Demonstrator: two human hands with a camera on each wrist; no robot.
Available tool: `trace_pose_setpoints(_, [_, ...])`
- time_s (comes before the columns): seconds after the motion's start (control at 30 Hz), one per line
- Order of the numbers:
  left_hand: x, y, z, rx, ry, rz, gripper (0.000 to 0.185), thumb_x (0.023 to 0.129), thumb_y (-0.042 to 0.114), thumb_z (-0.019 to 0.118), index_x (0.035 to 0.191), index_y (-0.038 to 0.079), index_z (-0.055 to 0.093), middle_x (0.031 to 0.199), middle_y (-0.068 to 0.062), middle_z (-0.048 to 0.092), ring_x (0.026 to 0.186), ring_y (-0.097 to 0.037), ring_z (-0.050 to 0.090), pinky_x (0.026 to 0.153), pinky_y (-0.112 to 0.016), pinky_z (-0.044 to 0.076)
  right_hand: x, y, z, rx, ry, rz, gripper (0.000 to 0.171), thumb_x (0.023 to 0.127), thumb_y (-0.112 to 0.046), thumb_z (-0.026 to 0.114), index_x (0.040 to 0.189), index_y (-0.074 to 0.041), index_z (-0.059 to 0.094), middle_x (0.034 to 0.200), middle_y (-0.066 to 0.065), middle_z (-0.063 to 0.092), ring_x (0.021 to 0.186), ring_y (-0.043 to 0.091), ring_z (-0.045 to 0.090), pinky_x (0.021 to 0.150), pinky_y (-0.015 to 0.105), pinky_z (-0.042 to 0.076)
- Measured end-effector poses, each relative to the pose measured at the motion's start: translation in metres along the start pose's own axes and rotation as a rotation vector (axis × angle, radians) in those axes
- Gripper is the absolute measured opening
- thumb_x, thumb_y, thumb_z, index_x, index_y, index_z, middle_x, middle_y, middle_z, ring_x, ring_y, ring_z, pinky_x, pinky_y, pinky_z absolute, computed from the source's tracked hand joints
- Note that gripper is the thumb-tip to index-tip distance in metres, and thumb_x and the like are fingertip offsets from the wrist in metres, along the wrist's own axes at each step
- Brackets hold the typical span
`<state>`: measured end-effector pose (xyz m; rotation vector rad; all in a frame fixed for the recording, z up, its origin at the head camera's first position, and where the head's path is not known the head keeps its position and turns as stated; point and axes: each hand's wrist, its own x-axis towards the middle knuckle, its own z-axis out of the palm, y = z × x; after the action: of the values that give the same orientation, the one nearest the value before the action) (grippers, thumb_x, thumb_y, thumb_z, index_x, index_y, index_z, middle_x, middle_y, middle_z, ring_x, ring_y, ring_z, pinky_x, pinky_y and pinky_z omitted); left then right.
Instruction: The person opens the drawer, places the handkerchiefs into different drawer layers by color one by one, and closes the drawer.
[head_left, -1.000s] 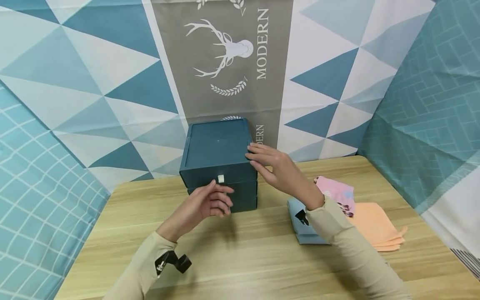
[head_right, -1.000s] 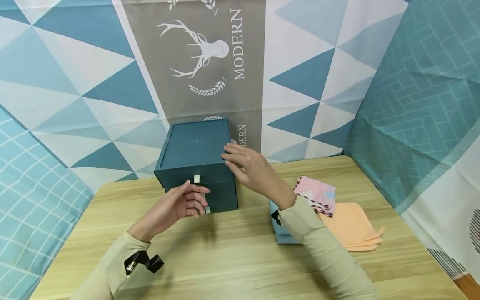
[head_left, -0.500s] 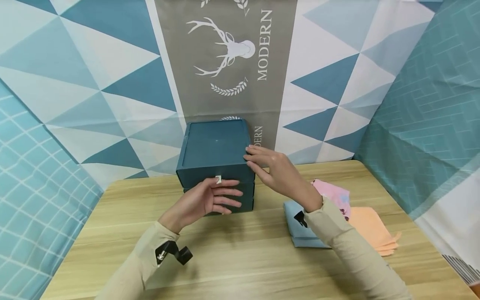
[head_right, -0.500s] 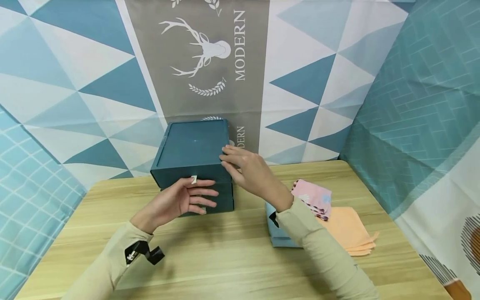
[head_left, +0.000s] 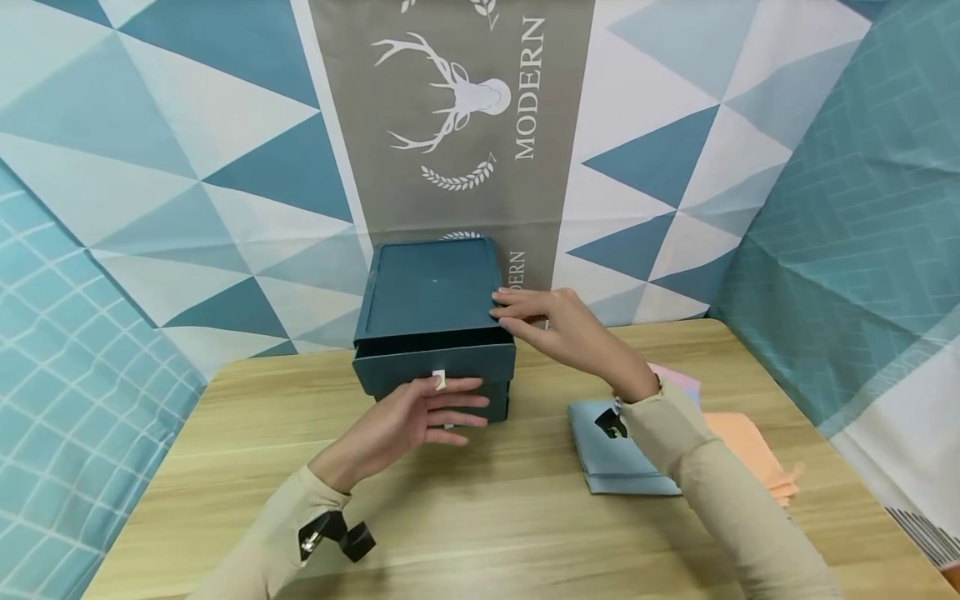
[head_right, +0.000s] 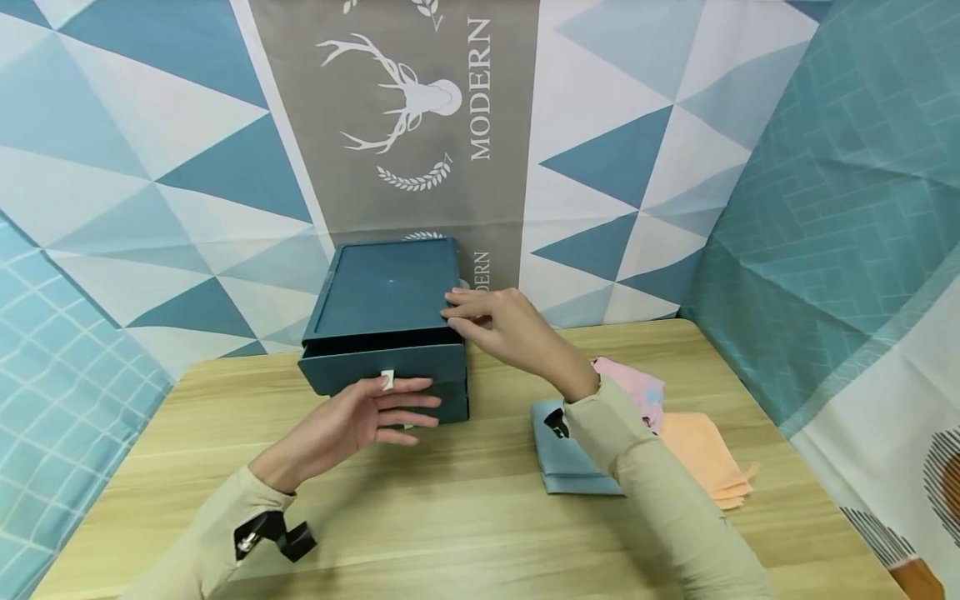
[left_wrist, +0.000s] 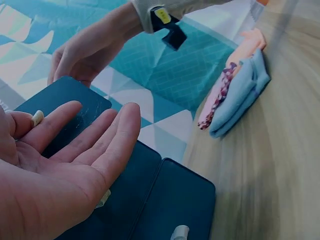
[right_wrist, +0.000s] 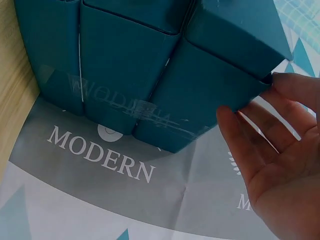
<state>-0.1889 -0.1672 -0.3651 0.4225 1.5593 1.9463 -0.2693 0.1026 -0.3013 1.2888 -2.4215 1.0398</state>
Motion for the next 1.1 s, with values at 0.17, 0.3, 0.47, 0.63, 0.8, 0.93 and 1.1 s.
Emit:
trace_pose_setpoints(0.17, [-0.008, -0.001, 0.007, -0.025, -0.036, -0.021, 0.057, 0.109, 0.042, 0.032, 0.153, 0.005, 0.038, 0.149, -0.02, 0.046, 0.13, -0.034, 0.053, 0.1, -0.047, 0.05, 0.0, 0.0, 0.001, -0.011, 0.0, 0.01, 0.024, 0.1, -0.018, 0.062, 0.12, -0.01, 0.074, 0.138, 0.008, 0.06, 0.132, 0.018, 0.053, 0.079, 0.03, 0.057])
trace_pose_setpoints(0.3, [-0.014, -0.004, 0.015, -0.051, -0.053, -0.029, 0.057, 0.11, 0.041, 0.032, 0.153, 0.005, 0.037, 0.148, -0.019, 0.048, 0.131, -0.035, 0.053, 0.1, -0.047, 0.05, -0.001, 0.001, 0.002, -0.016, 0.003, 0.017, 0.024, 0.1, -0.018, 0.062, 0.12, -0.011, 0.074, 0.139, 0.007, 0.059, 0.132, 0.018, 0.053, 0.08, 0.03, 0.057])
trace_pose_setpoints(0.47, [-0.023, -0.008, 0.025, -0.065, -0.046, -0.029, 0.056, 0.11, 0.042, 0.031, 0.151, 0.006, 0.041, 0.146, -0.018, 0.051, 0.13, -0.036, 0.053, 0.099, -0.046, 0.051, -0.001, 0.001, 0.003, -0.001, 0.009, 0.009, 0.025, 0.101, -0.019, 0.062, 0.121, -0.011, 0.073, 0.14, 0.007, 0.059, 0.132, 0.018, 0.052, 0.081, 0.032, 0.057])
trace_pose_setpoints(0.63, [-0.033, -0.012, 0.035, -0.077, -0.014, -0.056, 0.057, 0.109, 0.045, 0.033, 0.15, 0.007, 0.043, 0.143, -0.018, 0.054, 0.131, -0.032, 0.053, 0.099, -0.045, 0.051, 0.0, 0.001, 0.004, 0.002, 0.024, 0.003, 0.025, 0.101, -0.018, 0.062, 0.121, -0.01, 0.073, 0.139, 0.007, 0.059, 0.131, 0.018, 0.053, 0.081, 0.033, 0.057])
trace_pose_setpoints(0.8, [-0.044, -0.015, 0.046, -0.092, 0.024, -0.081, 0.058, 0.108, 0.046, 0.034, 0.149, 0.006, 0.044, 0.141, -0.02, 0.055, 0.13, -0.031, 0.054, 0.099, -0.043, 0.052, -0.001, 0.001, 0.005, -0.006, 0.033, -0.002, 0.025, 0.101, -0.018, 0.062, 0.121, -0.009, 0.073, 0.139, 0.007, 0.059, 0.131, 0.017, 0.054, 0.078, 0.03, 0.057])
trace_pose_setpoints(0.93, [-0.051, -0.017, 0.055, -0.093, 0.029, -0.096, 0.057, 0.108, 0.044, 0.035, 0.148, 0.004, 0.045, 0.141, -0.02, 0.055, 0.128, -0.031, 0.056, 0.097, -0.042, 0.052, -0.002, 0.001, 0.005, -0.01, 0.032, -0.003, 0.025, 0.101, -0.018, 0.061, 0.122, -0.009, 0.073, 0.139, 0.008, 0.059, 0.131, 0.018, 0.054, 0.076, 0.028, 0.057])
trace_pose_setpoints(1.1, [-0.057, -0.02, 0.065, -0.042, 0.032, -0.092, 0.056, 0.109, 0.043, 0.035, 0.146, 0.003, 0.048, 0.138, -0.017, 0.058, 0.125, -0.03, 0.058, 0.095, -0.04, 0.054, -0.002, 0.002, 0.005, -0.009, 0.039, -0.011, 0.025, 0.101, -0.018, 0.061, 0.121, -0.01, 0.073, 0.139, 0.008, 0.059, 0.13, 0.017, 0.054, 0.076, 0.028, 0.057])
